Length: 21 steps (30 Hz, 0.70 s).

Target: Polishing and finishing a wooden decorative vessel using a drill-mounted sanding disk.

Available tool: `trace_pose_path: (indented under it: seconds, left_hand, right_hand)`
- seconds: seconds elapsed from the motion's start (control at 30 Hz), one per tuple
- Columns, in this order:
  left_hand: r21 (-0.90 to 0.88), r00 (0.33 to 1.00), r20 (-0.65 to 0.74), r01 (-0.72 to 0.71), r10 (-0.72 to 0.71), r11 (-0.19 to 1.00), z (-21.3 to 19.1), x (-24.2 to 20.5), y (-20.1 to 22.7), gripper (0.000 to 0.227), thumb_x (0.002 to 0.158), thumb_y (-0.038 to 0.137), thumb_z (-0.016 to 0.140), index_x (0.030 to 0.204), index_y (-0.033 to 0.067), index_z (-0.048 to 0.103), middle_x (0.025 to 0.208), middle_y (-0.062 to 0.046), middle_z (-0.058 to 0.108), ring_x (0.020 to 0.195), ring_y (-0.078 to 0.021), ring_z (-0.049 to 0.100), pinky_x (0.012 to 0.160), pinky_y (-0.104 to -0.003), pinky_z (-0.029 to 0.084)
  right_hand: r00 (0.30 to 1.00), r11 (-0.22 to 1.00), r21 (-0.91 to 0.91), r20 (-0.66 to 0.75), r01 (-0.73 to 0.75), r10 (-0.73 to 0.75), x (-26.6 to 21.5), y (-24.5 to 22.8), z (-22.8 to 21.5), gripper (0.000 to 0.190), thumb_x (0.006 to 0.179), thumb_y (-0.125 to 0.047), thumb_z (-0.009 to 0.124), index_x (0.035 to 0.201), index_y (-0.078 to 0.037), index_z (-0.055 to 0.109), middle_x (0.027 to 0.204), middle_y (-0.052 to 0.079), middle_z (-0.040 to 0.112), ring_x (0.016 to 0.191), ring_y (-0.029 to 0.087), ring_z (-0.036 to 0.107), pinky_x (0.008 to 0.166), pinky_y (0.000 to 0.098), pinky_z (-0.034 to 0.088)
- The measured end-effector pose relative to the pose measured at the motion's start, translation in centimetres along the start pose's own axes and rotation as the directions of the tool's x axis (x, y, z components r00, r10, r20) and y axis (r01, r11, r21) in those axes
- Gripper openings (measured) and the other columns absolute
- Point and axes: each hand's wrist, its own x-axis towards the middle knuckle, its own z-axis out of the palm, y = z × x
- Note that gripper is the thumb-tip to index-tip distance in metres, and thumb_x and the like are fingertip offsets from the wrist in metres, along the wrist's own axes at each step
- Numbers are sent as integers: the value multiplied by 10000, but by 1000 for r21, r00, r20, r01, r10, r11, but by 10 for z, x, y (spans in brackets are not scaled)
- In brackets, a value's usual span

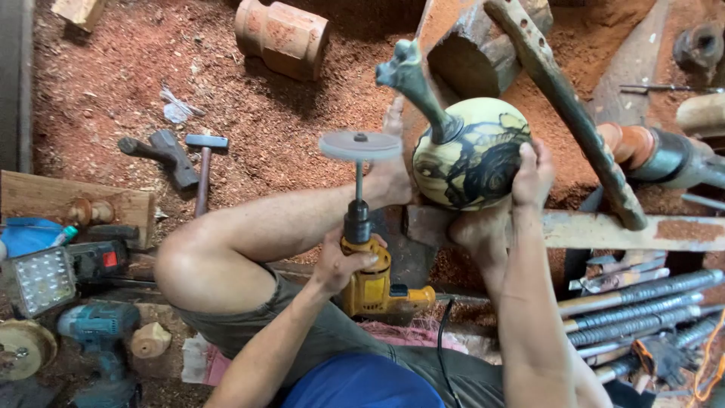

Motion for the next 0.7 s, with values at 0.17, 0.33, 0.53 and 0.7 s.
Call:
trace_pose_path:
  seconds: [0.17, 0.33, 0.53, 0.7]
  left_hand:
    - [-74, 999, -29, -23, 21, 997, -3, -1, -3, 385, 769, 175, 758, 1092, 26, 610, 1004, -151, 754, 900, -218, 746, 838, -414, 653]
    - [-261, 999, -40, -45, 35, 964, -17, 0, -13, 392, 771, 151, 771, 1099, 16, 603, 1043, -178, 739, 931, -237, 739, 893, -436, 654]
    - [-309, 990, -44, -139, 131, 941, -32, 2, -12, 389, 788, 178, 759, 1103, 15, 599, 1039, -201, 727, 891, -250, 739, 835, -415, 646]
    - [-220, 994, 4, -107, 111, 970, -28, -2, -10, 421, 787, 184, 773, 1122, 37, 565, 1010, -184, 714, 954, -245, 729, 887, -417, 635]
  right_hand:
    - [928, 806, -492, 325, 329, -181, 11, -144, 100, 823, 908, -221, 795, 1508, 74, 315, 1445, 299, 493, 1374, 402, 532, 1167, 505, 421]
    - [827, 704, -636, 548, 316, 124, 15, -155, 197, 732, 917, -230, 713, 1558, -97, 384, 1231, 168, 700, 1115, 335, 688, 1035, 447, 513]
    - [888, 838, -402, 420, 368, -188, 55, -124, 154, 274, 752, -33, 736, 1018, -55, 793, 899, 119, 768, 777, 218, 750, 721, 372, 606]
    - [968, 980, -122, 218, 156, -126, 62, -142, 93, 104, 873, 5, 712, 779, 0, 668, 742, 126, 695, 576, 194, 643, 541, 372, 524]
